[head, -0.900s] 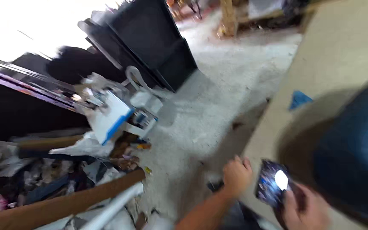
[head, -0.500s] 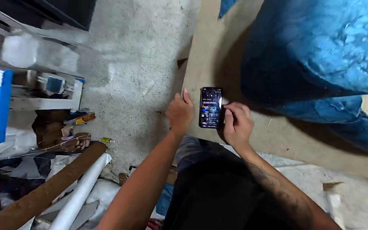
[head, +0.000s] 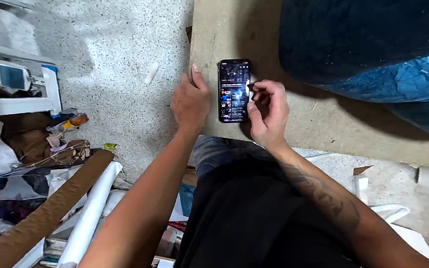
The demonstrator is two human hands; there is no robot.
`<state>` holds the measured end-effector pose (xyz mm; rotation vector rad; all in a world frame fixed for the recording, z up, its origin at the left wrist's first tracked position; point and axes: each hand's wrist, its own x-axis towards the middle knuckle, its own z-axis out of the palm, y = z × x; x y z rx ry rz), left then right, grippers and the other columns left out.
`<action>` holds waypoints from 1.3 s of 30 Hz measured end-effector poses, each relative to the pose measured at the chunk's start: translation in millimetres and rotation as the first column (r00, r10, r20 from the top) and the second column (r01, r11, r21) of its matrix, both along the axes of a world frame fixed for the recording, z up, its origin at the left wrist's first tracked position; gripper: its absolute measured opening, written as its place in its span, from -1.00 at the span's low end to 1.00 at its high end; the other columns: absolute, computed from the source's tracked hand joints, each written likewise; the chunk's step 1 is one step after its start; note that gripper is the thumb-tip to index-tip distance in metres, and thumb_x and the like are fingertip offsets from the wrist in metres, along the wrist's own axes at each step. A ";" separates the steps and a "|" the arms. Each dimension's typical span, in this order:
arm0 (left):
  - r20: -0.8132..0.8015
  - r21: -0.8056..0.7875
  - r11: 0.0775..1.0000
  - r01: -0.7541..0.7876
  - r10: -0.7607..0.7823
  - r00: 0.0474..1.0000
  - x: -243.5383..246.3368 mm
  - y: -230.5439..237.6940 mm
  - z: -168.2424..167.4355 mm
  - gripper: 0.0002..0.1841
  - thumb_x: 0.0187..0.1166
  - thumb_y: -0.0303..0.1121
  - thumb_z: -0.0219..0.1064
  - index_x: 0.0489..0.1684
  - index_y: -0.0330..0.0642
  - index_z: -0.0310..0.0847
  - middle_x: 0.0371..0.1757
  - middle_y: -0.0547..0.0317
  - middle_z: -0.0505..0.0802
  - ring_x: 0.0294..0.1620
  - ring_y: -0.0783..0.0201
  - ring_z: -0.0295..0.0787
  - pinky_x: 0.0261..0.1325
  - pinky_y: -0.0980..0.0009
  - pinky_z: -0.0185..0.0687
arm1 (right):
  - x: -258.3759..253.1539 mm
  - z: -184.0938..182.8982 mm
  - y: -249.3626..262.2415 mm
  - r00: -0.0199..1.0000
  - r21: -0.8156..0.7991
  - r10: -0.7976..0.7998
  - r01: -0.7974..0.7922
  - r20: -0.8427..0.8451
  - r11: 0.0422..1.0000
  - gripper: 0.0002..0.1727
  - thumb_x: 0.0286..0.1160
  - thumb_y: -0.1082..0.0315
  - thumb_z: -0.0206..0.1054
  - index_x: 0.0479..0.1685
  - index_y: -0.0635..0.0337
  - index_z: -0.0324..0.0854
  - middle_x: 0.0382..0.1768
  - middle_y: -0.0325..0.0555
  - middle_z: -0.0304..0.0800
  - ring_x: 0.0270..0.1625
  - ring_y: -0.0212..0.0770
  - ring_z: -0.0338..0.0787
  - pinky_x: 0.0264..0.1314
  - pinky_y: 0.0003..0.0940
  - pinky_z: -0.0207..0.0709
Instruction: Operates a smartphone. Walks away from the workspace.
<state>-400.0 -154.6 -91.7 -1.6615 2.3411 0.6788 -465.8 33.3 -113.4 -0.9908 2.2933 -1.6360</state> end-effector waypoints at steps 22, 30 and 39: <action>-0.005 -0.042 0.999 -0.010 0.010 1.000 -2.6 2.0 -2.9 -0.26 0.80 0.30 -0.39 -0.21 -0.07 0.61 -0.38 0.02 0.77 -0.15 -0.01 0.82 -0.20 -0.10 0.59 | 1.9 -0.2 -1.0 0.999 0.087 -0.033 0.035 -0.018 0.996 -0.52 0.30 0.30 0.34 0.26 0.27 0.66 0.25 0.08 0.67 0.15 -0.14 0.68 0.03 -0.28 0.62; 0.011 -0.034 0.999 -0.007 0.007 1.000 -2.7 1.2 -1.2 -0.23 0.79 0.31 -0.41 -0.17 -0.10 0.63 -0.37 -0.03 0.78 -0.15 -0.07 0.83 -0.21 -0.16 0.62 | 1.2 1.9 -0.3 1.000 0.114 -0.027 0.029 -0.016 0.993 -0.52 0.33 0.28 0.33 0.27 0.26 0.65 0.29 0.09 0.66 0.16 -0.13 0.69 0.06 -0.26 0.63; 0.016 -0.033 0.999 -0.008 0.009 1.000 -2.3 1.6 -3.7 -0.24 0.79 0.31 -0.41 -0.19 -0.09 0.62 -0.38 -0.01 0.78 -0.15 -0.05 0.82 -0.20 -0.14 0.61 | 1.6 1.2 0.9 0.999 0.108 -0.032 0.033 -0.008 0.994 -0.52 0.32 0.27 0.33 0.28 0.24 0.66 0.28 0.07 0.66 0.17 -0.13 0.68 0.06 -0.27 0.63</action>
